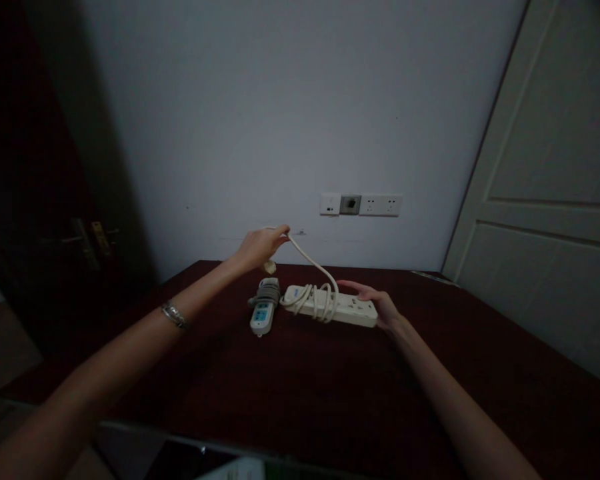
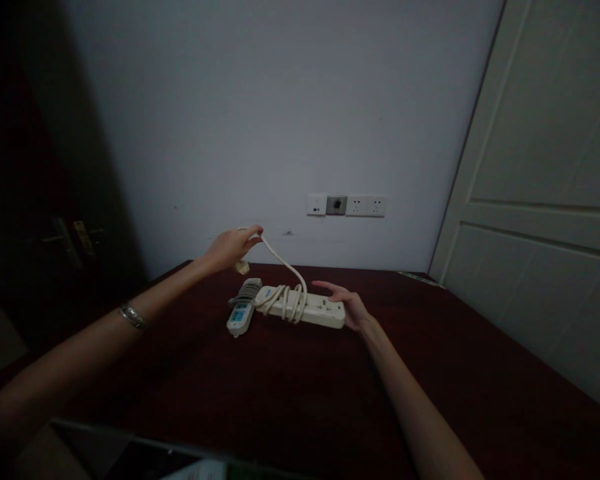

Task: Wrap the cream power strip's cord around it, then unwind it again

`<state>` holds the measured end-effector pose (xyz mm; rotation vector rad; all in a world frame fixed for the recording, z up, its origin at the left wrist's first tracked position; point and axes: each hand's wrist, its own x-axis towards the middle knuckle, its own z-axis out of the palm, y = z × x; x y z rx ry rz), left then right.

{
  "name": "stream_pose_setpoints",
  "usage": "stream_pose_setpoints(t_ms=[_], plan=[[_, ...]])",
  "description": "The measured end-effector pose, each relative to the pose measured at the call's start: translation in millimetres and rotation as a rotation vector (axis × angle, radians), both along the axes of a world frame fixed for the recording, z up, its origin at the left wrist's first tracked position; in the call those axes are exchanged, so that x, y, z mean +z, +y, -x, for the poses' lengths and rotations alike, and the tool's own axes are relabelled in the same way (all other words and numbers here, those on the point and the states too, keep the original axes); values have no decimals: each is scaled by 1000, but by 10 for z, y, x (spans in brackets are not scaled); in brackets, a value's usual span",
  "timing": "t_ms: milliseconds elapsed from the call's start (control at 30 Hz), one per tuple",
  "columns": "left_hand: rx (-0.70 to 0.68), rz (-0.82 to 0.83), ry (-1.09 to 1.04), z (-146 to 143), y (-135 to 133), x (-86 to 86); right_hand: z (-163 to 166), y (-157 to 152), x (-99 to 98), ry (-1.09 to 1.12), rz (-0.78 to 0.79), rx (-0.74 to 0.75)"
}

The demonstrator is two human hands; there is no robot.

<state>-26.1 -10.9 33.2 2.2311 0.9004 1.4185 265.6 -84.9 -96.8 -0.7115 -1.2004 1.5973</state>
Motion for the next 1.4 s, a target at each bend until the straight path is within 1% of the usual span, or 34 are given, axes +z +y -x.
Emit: stream_pose_setpoints(t_ms=[67, 133, 233, 300, 400, 433, 500, 533, 600, 667, 767, 833, 867, 967, 1033, 1100, 1167, 1233, 1300, 1400], plan=[[-5, 3, 2, 110, -18, 86, -29, 42, -39, 54, 2, -102], [3, -4, 55, 220, -37, 117, -59, 94, -78, 120, -7, -229], [40, -61, 233, 381, -51, 87, -107, 179, -127, 211, -17, -379], [46, -110, 346, 475, -54, 42, -137, 220, -147, 253, -25, -424], [25, -153, 500, 574, -70, -24, -175, 225, -142, 285, -36, -436], [17, -162, 582, 596, -80, -42, -185, 208, -129, 289, -40, -425], [17, -202, 815, 628, -98, -70, -202, 149, -85, 293, -55, -380], [37, -239, 944, 640, -100, -80, -209, 111, -54, 291, -65, -350], [120, -326, 1159, 662, -82, -92, -219, 24, 17, 269, -95, -284], [239, -370, 1261, 681, -28, -88, -217, -57, 89, 224, -131, -212], [394, -360, 1272, 705, 79, -35, -186, -134, 161, 130, -143, -48], [475, -348, 1243, 716, 131, 41, -151, -144, 167, 43, -85, 29], [517, -345, 1225, 720, 146, 90, -133, -137, 157, 1, -50, 35], [668, -361, 1146, 743, 150, 262, -95, -76, 93, -67, 15, -36], [762, -380, 1070, 774, 134, 377, -94, -10, 37, -57, 28, -114], [821, -400, 999, 825, 119, 477, -120, 70, -17, -20, 39, -217], [830, -418, 967, 898, 116, 557, -168, 155, -59, 40, 46, -330], [787, -434, 1003, 991, 129, 611, -233, 231, -89, 108, 44, -435], [694, -440, 1113, 1093, 156, 629, -308, 285, -107, 176, 34, -524], [524, -429, 1293, 1236, 208, 580, -425, 304, -114, 274, 7, -625]])
